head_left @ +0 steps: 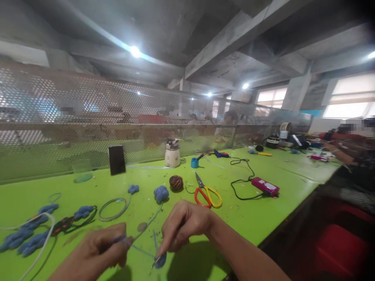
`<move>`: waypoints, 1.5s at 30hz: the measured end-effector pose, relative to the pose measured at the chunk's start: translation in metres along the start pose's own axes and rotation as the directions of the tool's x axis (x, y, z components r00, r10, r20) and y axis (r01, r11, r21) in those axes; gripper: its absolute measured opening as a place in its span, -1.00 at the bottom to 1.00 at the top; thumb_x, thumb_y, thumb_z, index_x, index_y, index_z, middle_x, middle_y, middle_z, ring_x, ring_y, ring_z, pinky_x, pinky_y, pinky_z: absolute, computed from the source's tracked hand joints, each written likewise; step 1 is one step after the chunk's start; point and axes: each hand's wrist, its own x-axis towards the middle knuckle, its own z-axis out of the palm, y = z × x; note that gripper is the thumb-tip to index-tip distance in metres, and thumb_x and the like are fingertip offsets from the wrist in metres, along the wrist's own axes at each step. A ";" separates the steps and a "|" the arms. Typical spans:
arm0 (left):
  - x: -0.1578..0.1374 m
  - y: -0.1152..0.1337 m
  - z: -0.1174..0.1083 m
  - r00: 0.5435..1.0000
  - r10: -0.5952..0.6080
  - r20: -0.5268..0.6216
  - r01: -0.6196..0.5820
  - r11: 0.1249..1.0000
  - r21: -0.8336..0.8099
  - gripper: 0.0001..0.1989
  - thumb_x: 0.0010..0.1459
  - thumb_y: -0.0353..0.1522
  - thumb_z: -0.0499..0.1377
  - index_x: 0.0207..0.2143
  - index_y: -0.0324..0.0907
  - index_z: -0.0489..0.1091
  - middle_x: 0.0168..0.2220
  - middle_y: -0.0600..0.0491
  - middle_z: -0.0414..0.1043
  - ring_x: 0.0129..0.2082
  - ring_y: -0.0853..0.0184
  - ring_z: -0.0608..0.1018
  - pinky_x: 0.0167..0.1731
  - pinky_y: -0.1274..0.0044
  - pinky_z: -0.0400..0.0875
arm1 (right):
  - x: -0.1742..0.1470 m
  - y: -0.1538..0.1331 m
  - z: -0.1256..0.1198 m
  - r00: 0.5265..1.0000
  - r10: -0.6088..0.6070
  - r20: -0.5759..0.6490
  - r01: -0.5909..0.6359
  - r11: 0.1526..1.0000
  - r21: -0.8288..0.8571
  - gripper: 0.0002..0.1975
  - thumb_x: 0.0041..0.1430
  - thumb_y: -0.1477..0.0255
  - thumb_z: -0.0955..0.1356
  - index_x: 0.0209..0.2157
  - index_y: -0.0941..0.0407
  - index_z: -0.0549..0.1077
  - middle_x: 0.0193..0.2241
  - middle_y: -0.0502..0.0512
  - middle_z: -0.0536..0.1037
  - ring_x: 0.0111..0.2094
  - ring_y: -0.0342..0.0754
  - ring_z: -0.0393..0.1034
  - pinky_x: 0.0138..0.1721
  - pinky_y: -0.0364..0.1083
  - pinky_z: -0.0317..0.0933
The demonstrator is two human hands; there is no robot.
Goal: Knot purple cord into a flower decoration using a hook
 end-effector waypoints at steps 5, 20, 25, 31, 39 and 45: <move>-0.013 0.026 0.004 0.993 0.068 0.099 -0.001 0.826 -0.564 -0.67 0.04 -0.27 0.12 -0.72 -0.15 0.43 -0.48 0.05 0.26 -0.37 0.33 0.35 -0.25 0.50 0.29 | 0.003 -0.009 0.007 0.998 0.059 -0.032 -0.061 0.997 -0.056 -0.72 0.05 0.39 0.43 -0.19 0.23 0.58 -0.59 0.02 0.41 -0.61 -0.25 0.18 -0.61 -0.23 0.07; 0.008 0.004 0.033 0.985 -0.106 -0.134 -0.003 0.776 -0.631 -0.61 -0.12 -0.43 0.37 -0.16 -0.11 0.50 -0.42 0.14 0.45 -0.38 0.44 0.46 -0.19 0.52 0.31 | 0.016 0.001 0.024 0.868 0.043 -0.494 -0.134 0.980 -0.150 -0.75 0.07 0.47 0.39 -0.18 0.14 0.58 -0.67 -0.06 0.36 -0.66 -0.29 0.13 -0.64 -0.23 0.00; 0.008 0.005 0.035 0.963 -0.100 -0.249 -0.067 0.809 -0.584 -0.57 -0.13 -0.44 0.36 -0.12 -0.15 0.46 -0.44 0.15 0.42 -0.38 0.41 0.48 -0.21 0.49 0.35 | 0.020 0.007 0.029 0.827 0.122 -0.549 -0.150 0.989 -0.006 -0.74 0.06 0.43 0.41 -0.17 0.14 0.57 -0.65 -0.07 0.38 -0.69 -0.30 0.11 -0.66 -0.23 0.00; 0.012 -0.003 0.035 0.942 -0.090 -0.324 -0.068 0.893 -0.445 -0.55 -0.07 -0.38 0.33 -0.06 -0.16 0.42 -0.44 0.13 0.40 -0.38 0.36 0.49 -0.27 0.47 0.37 | 0.026 0.017 0.035 0.773 0.212 -0.598 -0.112 0.973 0.200 -0.72 0.04 0.42 0.42 -0.16 0.16 0.55 -0.61 -0.04 0.42 -0.67 -0.30 0.16 -0.64 -0.23 -0.02; 0.012 0.000 0.036 0.946 -0.135 -0.296 -0.019 0.886 -0.464 -0.38 -0.05 -0.40 0.28 0.12 -0.11 0.28 -0.43 0.14 0.36 -0.40 0.37 0.47 -0.30 0.47 0.36 | 0.028 0.015 0.042 0.716 0.342 -0.608 -0.155 0.928 0.339 -0.71 0.02 0.42 0.43 -0.16 0.16 0.55 -0.62 -0.04 0.41 -0.70 -0.32 0.13 -0.69 -0.26 -0.11; 0.012 0.001 0.033 0.964 -0.120 -0.239 -0.003 0.887 -0.461 -0.23 -0.03 -0.40 0.27 0.24 -0.08 0.09 -0.47 0.13 0.39 -0.40 0.33 0.48 -0.31 0.46 0.36 | 0.027 0.014 0.042 0.726 0.327 -0.605 -0.145 0.933 0.330 -0.74 0.01 0.43 0.43 -0.19 0.15 0.56 -0.63 -0.04 0.41 -0.69 -0.31 0.13 -0.67 -0.25 -0.09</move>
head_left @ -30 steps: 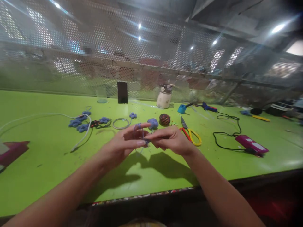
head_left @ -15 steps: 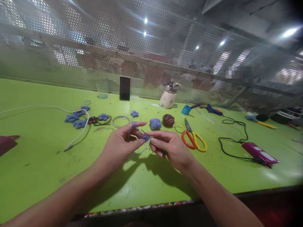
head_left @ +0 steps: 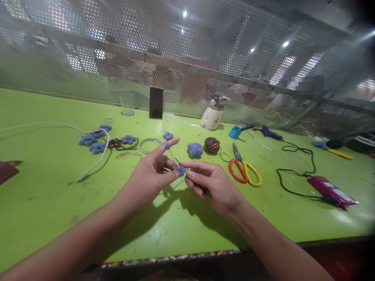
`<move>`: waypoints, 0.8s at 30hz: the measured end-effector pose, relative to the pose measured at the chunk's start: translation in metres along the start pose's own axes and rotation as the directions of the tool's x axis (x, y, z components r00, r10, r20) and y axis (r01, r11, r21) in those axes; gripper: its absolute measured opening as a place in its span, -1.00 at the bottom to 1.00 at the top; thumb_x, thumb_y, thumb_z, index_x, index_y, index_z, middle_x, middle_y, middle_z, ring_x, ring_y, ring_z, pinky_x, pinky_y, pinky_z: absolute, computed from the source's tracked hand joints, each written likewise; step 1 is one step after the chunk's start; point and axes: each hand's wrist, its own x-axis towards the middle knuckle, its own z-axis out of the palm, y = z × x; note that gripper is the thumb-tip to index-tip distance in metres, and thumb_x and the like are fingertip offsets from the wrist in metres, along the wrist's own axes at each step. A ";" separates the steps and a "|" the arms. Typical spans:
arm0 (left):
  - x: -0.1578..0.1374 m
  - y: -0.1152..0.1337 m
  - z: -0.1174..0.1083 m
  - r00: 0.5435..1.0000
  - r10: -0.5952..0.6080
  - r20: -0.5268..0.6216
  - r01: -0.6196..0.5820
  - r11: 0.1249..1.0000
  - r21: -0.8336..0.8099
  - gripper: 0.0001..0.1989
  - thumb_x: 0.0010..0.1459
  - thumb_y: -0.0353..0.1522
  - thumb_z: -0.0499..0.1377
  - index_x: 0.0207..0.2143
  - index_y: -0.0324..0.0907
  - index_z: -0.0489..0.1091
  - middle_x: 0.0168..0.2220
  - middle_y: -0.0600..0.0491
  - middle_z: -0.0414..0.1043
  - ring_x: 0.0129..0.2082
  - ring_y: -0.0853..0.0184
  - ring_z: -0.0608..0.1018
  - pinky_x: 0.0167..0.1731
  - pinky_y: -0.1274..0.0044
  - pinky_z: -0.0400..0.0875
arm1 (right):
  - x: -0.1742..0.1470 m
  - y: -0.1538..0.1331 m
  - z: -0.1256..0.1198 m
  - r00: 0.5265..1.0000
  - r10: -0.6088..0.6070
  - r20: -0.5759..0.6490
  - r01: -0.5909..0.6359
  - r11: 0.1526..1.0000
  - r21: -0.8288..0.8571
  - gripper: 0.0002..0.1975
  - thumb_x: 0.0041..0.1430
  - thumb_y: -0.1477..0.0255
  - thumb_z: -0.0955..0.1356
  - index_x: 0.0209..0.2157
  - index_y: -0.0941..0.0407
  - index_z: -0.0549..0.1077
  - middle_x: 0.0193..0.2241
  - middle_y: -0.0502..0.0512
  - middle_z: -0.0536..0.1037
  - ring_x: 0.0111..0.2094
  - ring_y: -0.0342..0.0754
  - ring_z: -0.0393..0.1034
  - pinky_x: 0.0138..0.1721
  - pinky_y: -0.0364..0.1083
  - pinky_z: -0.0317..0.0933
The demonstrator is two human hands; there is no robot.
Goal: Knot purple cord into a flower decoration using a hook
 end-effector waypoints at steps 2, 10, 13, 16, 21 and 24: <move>0.000 0.001 0.000 1.000 0.003 0.004 -0.003 1.000 0.025 -0.22 -0.03 -0.40 0.27 0.24 -0.08 0.07 -0.48 0.13 0.39 -0.41 0.33 0.48 -0.33 0.48 0.35 | 0.001 0.000 -0.001 1.000 -0.006 0.007 0.006 1.000 -0.013 -0.74 0.00 0.44 0.43 -0.21 0.16 0.57 -0.64 -0.04 0.41 -0.68 -0.30 0.14 -0.65 -0.24 -0.07; 0.000 -0.002 -0.003 0.999 0.020 0.043 -0.030 0.970 0.243 -0.33 0.00 -0.40 0.23 0.20 -0.08 0.17 -0.51 0.15 0.34 -0.46 0.37 0.41 -0.40 0.51 0.29 | 0.000 -0.002 0.000 0.999 0.044 -0.018 -0.045 0.996 -0.076 -0.75 -0.04 0.45 0.44 -0.24 0.16 0.59 -0.64 -0.05 0.40 -0.68 -0.29 0.14 -0.65 -0.23 -0.06; 0.001 -0.003 -0.004 0.999 0.017 0.045 -0.029 0.960 0.277 -0.37 0.00 -0.38 0.23 0.16 -0.13 0.22 -0.53 0.15 0.32 -0.47 0.37 0.38 -0.40 0.51 0.28 | 0.001 -0.001 0.000 0.998 0.056 -0.013 -0.057 0.997 -0.058 -0.74 -0.05 0.45 0.44 -0.24 0.16 0.58 -0.65 -0.05 0.40 -0.68 -0.30 0.14 -0.65 -0.23 -0.07; 0.001 -0.002 -0.005 0.999 -0.013 0.036 0.002 0.956 0.293 -0.44 0.00 -0.36 0.22 0.11 -0.18 0.29 -0.51 0.13 0.33 -0.48 0.38 0.38 -0.40 0.50 0.28 | 0.001 0.000 0.001 0.998 0.059 -0.025 -0.060 0.998 -0.037 -0.74 -0.04 0.44 0.44 -0.24 0.17 0.57 -0.65 -0.05 0.40 -0.68 -0.30 0.13 -0.64 -0.23 -0.07; -0.001 0.000 -0.006 0.999 -0.025 0.039 0.013 0.963 0.269 -0.40 -0.01 -0.38 0.23 0.14 -0.16 0.25 -0.52 0.15 0.33 -0.47 0.37 0.39 -0.39 0.50 0.28 | 0.002 0.002 0.001 0.998 0.057 -0.012 -0.057 0.998 -0.025 -0.73 -0.03 0.43 0.44 -0.23 0.17 0.56 -0.63 -0.05 0.42 -0.68 -0.30 0.14 -0.64 -0.23 -0.06; 0.000 0.000 -0.006 0.998 -0.058 0.035 0.049 0.978 0.201 -0.40 -0.04 -0.40 0.25 0.11 -0.15 0.28 -0.53 0.17 0.32 -0.48 0.39 0.38 -0.40 0.51 0.26 | 0.001 0.001 0.001 0.998 0.070 -0.010 -0.070 0.997 -0.024 -0.73 -0.04 0.43 0.45 -0.23 0.18 0.56 -0.63 -0.05 0.41 -0.69 -0.30 0.14 -0.65 -0.23 -0.06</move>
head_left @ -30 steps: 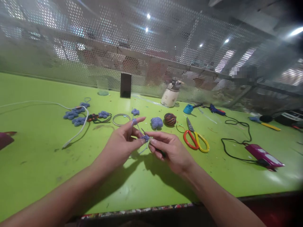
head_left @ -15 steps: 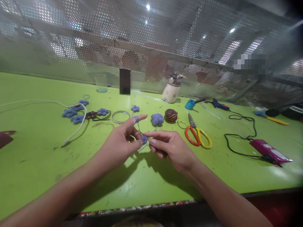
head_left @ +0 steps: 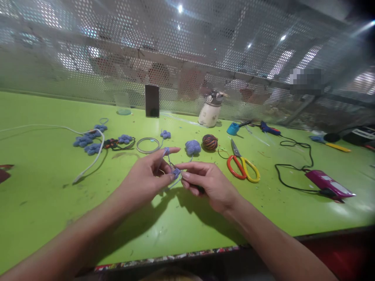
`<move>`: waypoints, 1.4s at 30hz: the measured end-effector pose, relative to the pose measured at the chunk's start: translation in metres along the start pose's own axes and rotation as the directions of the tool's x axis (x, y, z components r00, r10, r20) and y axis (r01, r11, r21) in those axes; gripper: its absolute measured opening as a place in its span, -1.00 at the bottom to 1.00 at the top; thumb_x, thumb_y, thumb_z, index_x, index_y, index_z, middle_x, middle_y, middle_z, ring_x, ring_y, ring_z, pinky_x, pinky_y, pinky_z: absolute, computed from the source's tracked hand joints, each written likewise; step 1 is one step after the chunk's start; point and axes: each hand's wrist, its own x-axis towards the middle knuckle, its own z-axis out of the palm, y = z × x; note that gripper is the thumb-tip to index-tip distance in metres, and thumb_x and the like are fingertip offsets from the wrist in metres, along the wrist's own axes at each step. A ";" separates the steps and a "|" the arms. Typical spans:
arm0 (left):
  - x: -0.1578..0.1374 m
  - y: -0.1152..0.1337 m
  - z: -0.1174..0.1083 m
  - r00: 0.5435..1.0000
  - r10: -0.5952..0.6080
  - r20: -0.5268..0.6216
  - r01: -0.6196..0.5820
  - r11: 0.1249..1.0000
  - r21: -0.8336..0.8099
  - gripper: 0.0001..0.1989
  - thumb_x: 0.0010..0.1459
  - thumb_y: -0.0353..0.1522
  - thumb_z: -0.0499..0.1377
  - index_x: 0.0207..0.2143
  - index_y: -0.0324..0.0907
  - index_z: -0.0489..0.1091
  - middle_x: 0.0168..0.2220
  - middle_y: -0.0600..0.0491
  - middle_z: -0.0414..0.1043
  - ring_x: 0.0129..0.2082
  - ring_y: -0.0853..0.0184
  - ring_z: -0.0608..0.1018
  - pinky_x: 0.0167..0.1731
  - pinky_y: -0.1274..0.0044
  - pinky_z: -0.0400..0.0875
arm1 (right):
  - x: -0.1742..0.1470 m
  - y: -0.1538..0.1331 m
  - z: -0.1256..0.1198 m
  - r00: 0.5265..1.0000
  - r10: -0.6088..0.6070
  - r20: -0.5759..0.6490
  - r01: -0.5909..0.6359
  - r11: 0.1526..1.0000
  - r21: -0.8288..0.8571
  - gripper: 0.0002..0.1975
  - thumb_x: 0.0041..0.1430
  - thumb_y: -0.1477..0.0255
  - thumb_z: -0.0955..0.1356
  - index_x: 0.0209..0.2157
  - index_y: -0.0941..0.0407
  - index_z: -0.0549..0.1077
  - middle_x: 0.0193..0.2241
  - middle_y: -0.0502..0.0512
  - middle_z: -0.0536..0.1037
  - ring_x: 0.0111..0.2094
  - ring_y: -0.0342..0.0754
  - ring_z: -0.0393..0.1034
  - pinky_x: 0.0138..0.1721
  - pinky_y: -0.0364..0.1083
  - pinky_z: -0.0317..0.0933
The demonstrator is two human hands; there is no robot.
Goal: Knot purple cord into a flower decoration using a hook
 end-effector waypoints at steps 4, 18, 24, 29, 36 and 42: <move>0.002 -0.003 0.002 0.992 -0.116 -0.047 0.103 0.971 -0.215 -0.55 -0.14 -0.44 0.31 -0.11 -0.17 0.45 -0.54 0.18 0.34 -0.49 0.42 0.39 -0.37 0.53 0.25 | -0.003 -0.001 0.003 1.000 0.002 -0.021 -0.002 1.000 0.004 -0.71 -0.02 0.40 0.44 -0.20 0.17 0.54 -0.63 -0.05 0.41 -0.70 -0.30 0.13 -0.68 -0.24 -0.09; -0.001 -0.002 0.009 0.962 -0.246 -0.120 0.142 0.823 -0.550 -0.76 -0.20 -0.54 0.34 -0.38 -0.21 0.51 -0.58 0.17 0.43 -0.51 0.45 0.45 -0.34 0.56 0.28 | -0.006 0.001 0.009 0.992 -0.107 -0.063 0.108 0.994 0.024 -0.75 0.02 0.43 0.42 -0.20 0.14 0.55 -0.63 -0.07 0.37 -0.67 -0.30 0.10 -0.66 -0.23 -0.10; -0.003 -0.002 0.013 0.970 -0.222 -0.102 0.122 0.803 -0.583 -0.65 -0.18 -0.53 0.35 -0.25 -0.20 0.49 -0.56 0.20 0.41 -0.49 0.49 0.44 -0.31 0.60 0.29 | -0.006 0.002 0.010 0.992 -0.095 -0.079 0.100 0.993 0.058 -0.73 0.02 0.43 0.42 -0.18 0.15 0.53 -0.62 -0.06 0.38 -0.69 -0.30 0.11 -0.67 -0.24 -0.11; -0.001 -0.005 0.010 0.981 -0.146 -0.131 0.071 0.889 -0.453 -0.61 -0.16 -0.52 0.32 -0.19 -0.16 0.49 -0.56 0.18 0.40 -0.47 0.44 0.43 -0.28 0.53 0.29 | -0.005 0.000 0.006 0.993 -0.108 -0.049 0.107 0.994 -0.027 -0.72 0.03 0.41 0.42 -0.17 0.17 0.54 -0.64 -0.07 0.37 -0.68 -0.30 0.11 -0.65 -0.23 -0.06; 0.000 -0.004 0.006 0.995 -0.091 -0.045 0.080 0.976 -0.202 -0.67 -0.13 -0.49 0.29 -0.23 -0.17 0.51 -0.55 0.17 0.35 -0.49 0.41 0.40 -0.38 0.52 0.26 | -0.002 -0.001 0.002 0.996 -0.084 -0.005 0.082 0.984 -0.160 -0.75 0.00 0.41 0.43 -0.23 0.17 0.57 -0.66 -0.07 0.36 -0.69 -0.28 0.12 -0.65 -0.21 -0.03; -0.002 0.000 0.010 0.997 -0.074 -0.021 0.068 0.972 -0.224 -0.67 -0.07 -0.43 0.27 -0.17 -0.16 0.50 -0.49 0.12 0.42 -0.50 0.41 0.39 -0.44 0.54 0.24 | -0.001 -0.002 0.000 0.996 -0.088 -0.020 0.083 0.980 -0.178 -0.77 0.03 0.43 0.41 -0.23 0.15 0.58 -0.67 -0.07 0.36 -0.69 -0.28 0.11 -0.66 -0.21 -0.04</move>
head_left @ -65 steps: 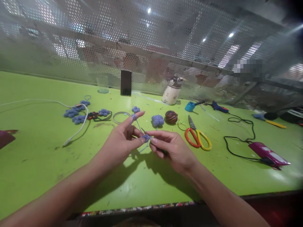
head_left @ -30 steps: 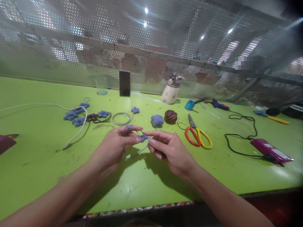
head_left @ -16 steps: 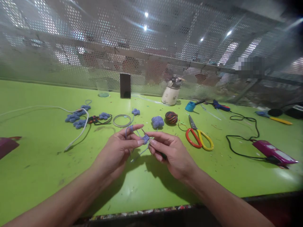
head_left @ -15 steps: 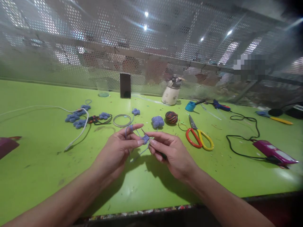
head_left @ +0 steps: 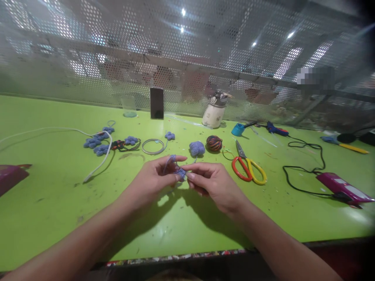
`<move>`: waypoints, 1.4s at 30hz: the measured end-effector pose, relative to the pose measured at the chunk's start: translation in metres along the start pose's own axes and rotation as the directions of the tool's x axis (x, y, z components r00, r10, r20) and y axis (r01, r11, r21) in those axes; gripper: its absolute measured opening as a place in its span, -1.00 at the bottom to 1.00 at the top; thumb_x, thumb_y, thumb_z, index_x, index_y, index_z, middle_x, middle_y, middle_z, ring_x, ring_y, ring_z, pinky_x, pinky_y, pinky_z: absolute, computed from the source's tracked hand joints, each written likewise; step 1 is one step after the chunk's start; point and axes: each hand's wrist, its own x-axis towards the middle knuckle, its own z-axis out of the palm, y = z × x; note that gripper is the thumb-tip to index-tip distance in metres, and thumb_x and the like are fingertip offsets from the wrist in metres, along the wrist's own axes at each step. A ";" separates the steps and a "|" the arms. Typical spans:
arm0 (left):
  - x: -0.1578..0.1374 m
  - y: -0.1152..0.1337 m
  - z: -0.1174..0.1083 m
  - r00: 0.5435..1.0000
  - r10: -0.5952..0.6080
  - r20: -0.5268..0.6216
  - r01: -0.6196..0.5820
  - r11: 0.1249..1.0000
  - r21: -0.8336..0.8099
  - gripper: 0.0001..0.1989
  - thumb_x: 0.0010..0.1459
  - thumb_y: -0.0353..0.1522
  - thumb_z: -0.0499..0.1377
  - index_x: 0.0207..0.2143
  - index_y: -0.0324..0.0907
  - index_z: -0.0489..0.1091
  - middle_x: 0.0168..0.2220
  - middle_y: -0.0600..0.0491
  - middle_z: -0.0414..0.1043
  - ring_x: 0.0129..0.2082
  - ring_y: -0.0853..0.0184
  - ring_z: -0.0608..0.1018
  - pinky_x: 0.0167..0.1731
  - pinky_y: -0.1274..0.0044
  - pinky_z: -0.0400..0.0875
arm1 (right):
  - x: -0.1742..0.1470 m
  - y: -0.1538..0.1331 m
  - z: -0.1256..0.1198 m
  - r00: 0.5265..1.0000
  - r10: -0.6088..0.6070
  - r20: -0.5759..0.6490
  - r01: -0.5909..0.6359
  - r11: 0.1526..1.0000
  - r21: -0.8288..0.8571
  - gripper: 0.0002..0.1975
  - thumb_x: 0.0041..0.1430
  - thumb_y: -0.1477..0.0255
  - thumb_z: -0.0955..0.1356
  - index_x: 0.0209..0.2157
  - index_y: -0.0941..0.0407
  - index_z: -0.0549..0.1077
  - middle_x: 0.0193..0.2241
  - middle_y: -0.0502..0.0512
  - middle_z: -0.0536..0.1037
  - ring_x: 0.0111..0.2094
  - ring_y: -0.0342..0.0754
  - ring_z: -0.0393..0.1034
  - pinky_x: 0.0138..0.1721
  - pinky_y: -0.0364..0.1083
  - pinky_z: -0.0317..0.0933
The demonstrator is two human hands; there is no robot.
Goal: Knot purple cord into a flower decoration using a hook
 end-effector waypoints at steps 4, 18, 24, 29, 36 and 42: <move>0.002 -0.001 -0.005 0.999 -0.021 -0.046 0.021 1.000 0.000 -0.73 -0.08 -0.40 0.31 -0.24 -0.18 0.53 -0.50 0.10 0.46 -0.47 0.37 0.44 -0.37 0.50 0.29 | -0.001 0.000 -0.001 1.000 -0.020 0.005 0.020 1.000 -0.023 -0.77 0.04 0.44 0.40 -0.23 0.16 0.58 -0.66 -0.06 0.36 -0.69 -0.29 0.10 -0.65 -0.21 -0.05; 0.000 -0.004 -0.004 0.991 0.025 -0.132 -0.054 0.973 -0.223 -0.69 -0.15 -0.45 0.37 -0.26 -0.08 0.55 -0.52 0.16 0.42 -0.43 0.39 0.46 -0.19 0.45 0.32 | -0.006 -0.002 0.003 0.999 0.031 0.025 -0.036 0.970 0.242 -0.75 0.03 0.41 0.43 -0.20 0.15 0.53 -0.62 -0.06 0.39 -0.69 -0.30 0.10 -0.68 -0.24 -0.13; -0.002 -0.005 -0.002 0.992 0.048 -0.119 -0.071 0.977 -0.199 -0.66 -0.12 -0.44 0.36 -0.20 -0.10 0.52 -0.52 0.16 0.41 -0.44 0.42 0.46 -0.25 0.50 0.34 | -0.006 0.001 0.004 0.999 0.025 0.026 -0.031 0.966 0.258 -0.73 0.04 0.41 0.42 -0.17 0.13 0.52 -0.62 -0.07 0.38 -0.69 -0.30 0.10 -0.68 -0.23 -0.13; -0.004 -0.003 -0.003 0.992 0.069 -0.105 -0.079 0.992 -0.095 -0.64 -0.11 -0.43 0.35 -0.18 -0.12 0.49 -0.52 0.18 0.39 -0.46 0.44 0.44 -0.31 0.55 0.34 | -0.005 -0.002 0.001 0.999 -0.029 0.017 0.027 0.991 0.134 -0.75 0.05 0.42 0.41 -0.18 0.14 0.55 -0.62 -0.06 0.37 -0.67 -0.29 0.11 -0.64 -0.22 -0.06; -0.004 -0.002 -0.001 0.981 0.178 -0.078 -0.153 0.955 0.254 -0.68 -0.04 -0.43 0.26 -0.15 -0.13 0.51 -0.54 0.13 0.39 -0.45 0.33 0.44 -0.32 0.46 0.32 | -0.002 -0.004 -0.001 0.997 0.068 0.027 -0.069 0.997 0.031 -0.74 0.01 0.44 0.42 -0.21 0.20 0.56 -0.67 -0.07 0.35 -0.69 -0.29 0.11 -0.67 -0.22 -0.08; -0.009 -0.006 0.006 0.862 0.488 -0.138 -0.365 0.786 0.498 -0.70 0.02 -0.46 0.20 -0.18 -0.05 0.55 -0.39 0.05 0.48 -0.33 0.28 0.45 -0.23 0.45 0.30 | -0.002 0.006 0.011 0.998 0.067 0.005 -0.066 0.967 0.247 -0.68 0.06 0.42 0.40 -0.12 0.20 0.48 -0.62 -0.07 0.36 -0.70 -0.31 0.09 -0.70 -0.25 -0.13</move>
